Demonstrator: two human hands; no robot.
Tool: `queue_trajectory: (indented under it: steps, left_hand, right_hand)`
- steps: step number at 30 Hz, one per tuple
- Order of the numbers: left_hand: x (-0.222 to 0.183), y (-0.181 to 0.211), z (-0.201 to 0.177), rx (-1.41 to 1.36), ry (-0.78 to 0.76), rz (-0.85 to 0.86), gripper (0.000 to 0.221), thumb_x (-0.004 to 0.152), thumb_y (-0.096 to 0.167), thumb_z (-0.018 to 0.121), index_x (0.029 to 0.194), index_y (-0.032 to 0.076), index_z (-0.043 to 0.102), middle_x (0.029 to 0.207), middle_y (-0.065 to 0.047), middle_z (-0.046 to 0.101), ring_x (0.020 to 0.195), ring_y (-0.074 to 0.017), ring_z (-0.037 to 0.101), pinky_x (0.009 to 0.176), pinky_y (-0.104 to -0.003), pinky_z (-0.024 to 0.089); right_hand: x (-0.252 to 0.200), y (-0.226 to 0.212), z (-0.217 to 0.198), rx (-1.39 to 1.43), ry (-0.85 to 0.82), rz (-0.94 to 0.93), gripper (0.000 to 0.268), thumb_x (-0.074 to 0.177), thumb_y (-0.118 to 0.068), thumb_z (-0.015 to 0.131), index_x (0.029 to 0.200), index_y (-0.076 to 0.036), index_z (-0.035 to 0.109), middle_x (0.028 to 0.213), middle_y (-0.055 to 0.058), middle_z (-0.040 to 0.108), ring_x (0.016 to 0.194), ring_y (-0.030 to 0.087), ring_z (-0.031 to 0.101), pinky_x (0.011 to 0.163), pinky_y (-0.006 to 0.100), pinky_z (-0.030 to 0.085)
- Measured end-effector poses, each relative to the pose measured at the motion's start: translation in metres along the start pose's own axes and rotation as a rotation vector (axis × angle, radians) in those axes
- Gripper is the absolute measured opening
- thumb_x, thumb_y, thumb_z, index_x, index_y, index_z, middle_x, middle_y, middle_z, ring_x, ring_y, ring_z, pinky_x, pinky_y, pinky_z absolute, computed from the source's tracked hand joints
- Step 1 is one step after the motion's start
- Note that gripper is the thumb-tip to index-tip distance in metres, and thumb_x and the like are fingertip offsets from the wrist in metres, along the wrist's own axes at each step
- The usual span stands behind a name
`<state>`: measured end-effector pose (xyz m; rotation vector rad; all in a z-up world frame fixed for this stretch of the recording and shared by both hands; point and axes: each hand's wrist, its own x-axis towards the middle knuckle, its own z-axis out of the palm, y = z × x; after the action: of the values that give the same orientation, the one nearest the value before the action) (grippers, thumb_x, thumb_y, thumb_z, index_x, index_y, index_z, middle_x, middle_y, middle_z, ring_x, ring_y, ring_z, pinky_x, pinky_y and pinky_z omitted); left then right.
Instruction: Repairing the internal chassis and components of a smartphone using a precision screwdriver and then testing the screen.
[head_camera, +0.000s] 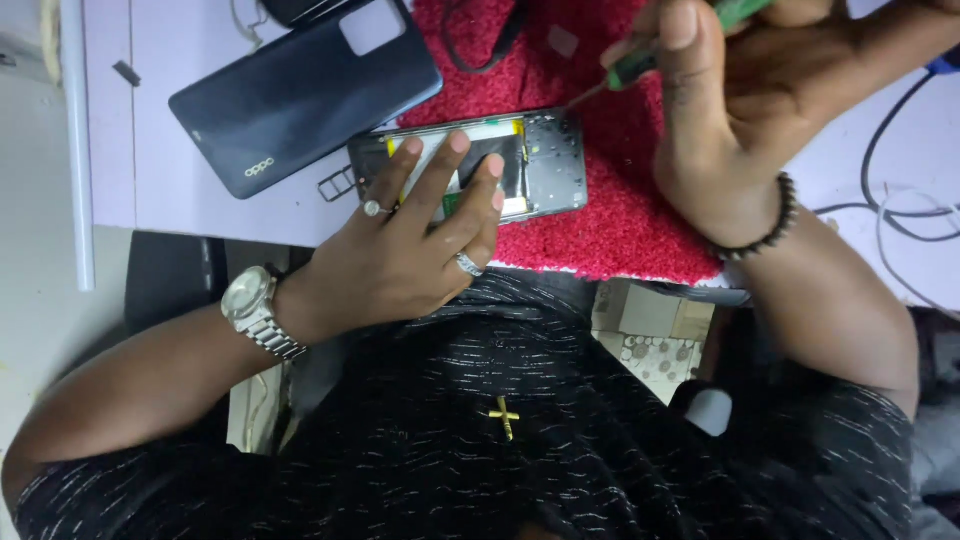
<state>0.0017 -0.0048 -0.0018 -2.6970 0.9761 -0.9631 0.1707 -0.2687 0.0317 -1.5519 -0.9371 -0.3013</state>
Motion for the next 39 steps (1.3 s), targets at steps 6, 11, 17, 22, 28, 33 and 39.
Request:
queue_trajectory:
  steps: [6,11,17,22,28,33,39]
  left_hand:
    - [0.002,-0.004,-0.005,0.057,-0.031,0.015,0.021,0.125,0.032,0.064,0.133,0.014,0.071,0.149,-0.012,0.068,0.141,-0.0492,0.051,0.123,-0.059,0.039]
    - [0.002,-0.003,-0.004,0.003,-0.030,0.004,0.026,0.125,0.033,0.057,0.132,0.012,0.072,0.148,-0.014,0.067,0.139,-0.0494,0.052,0.119,-0.058,0.045]
    - [0.000,-0.004,-0.004,0.002,-0.038,0.007,0.029,0.125,0.031,0.054,0.137,0.012,0.071,0.149,-0.014,0.067,0.141,-0.0497,0.050,0.120,-0.059,0.044]
    - [0.001,-0.005,-0.005,0.006,-0.034,0.014,0.028,0.125,0.030,0.053,0.134,0.012,0.071,0.149,-0.014,0.067,0.141,-0.0500,0.051,0.121,-0.059,0.043]
    - [0.003,-0.006,-0.006,0.005,-0.035,0.013,0.028,0.122,0.027,0.052,0.135,0.011,0.071,0.147,-0.014,0.068,0.138,-0.0478,0.053,0.115,-0.055,0.051]
    - [0.003,-0.006,-0.006,0.004,-0.032,0.011,0.027,0.122,0.029,0.053,0.134,0.013,0.071,0.146,-0.013,0.070,0.136,-0.0469,0.059,0.118,-0.058,0.045]
    - [-0.001,-0.002,-0.003,-0.042,-0.041,-0.004,0.034,0.123,0.032,0.048,0.136,0.013,0.073,0.150,-0.015,0.066,0.139,-0.0494,0.055,0.119,-0.061,0.045]
  right_hand:
    - [0.002,0.008,0.024,0.099,0.025,0.014,0.068,0.124,0.022,0.063,0.157,-0.030,0.032,0.111,0.039,0.054,0.080,0.057,0.067,0.076,0.064,0.064]
    - [0.012,-0.001,0.039,0.135,0.016,0.000,0.070,0.122,0.022,0.062,0.157,-0.032,0.034,0.098,0.041,0.054,0.079,0.056,0.066,0.076,0.065,0.064]
    - [0.008,-0.002,0.040,0.086,0.026,0.045,0.072,0.125,0.024,0.065,0.159,-0.030,0.031,0.099,0.042,0.057,0.081,0.055,0.068,0.082,0.062,0.063]
    - [0.005,0.007,0.034,0.088,0.041,0.008,0.074,0.120,0.024,0.071,0.157,-0.029,0.034,0.113,0.038,0.060,0.085,0.055,0.069,0.082,0.058,0.059]
    - [0.015,-0.021,0.045,-0.065,-0.063,-0.002,0.057,0.120,0.018,0.057,0.148,-0.021,0.024,0.087,0.035,0.052,0.079,0.054,0.068,0.081,0.055,0.057]
    - [0.021,-0.025,0.041,-0.150,-0.170,-0.124,0.065,0.114,0.018,0.064,0.146,-0.018,0.020,0.142,0.026,0.034,0.079,0.053,0.074,0.073,0.057,0.067]
    - [0.058,-0.055,0.009,-0.121,-0.749,-0.135,0.042,0.109,0.024,0.067,0.127,0.017,0.030,0.124,0.043,0.068,0.116,0.050,0.077,0.094,0.052,0.071]
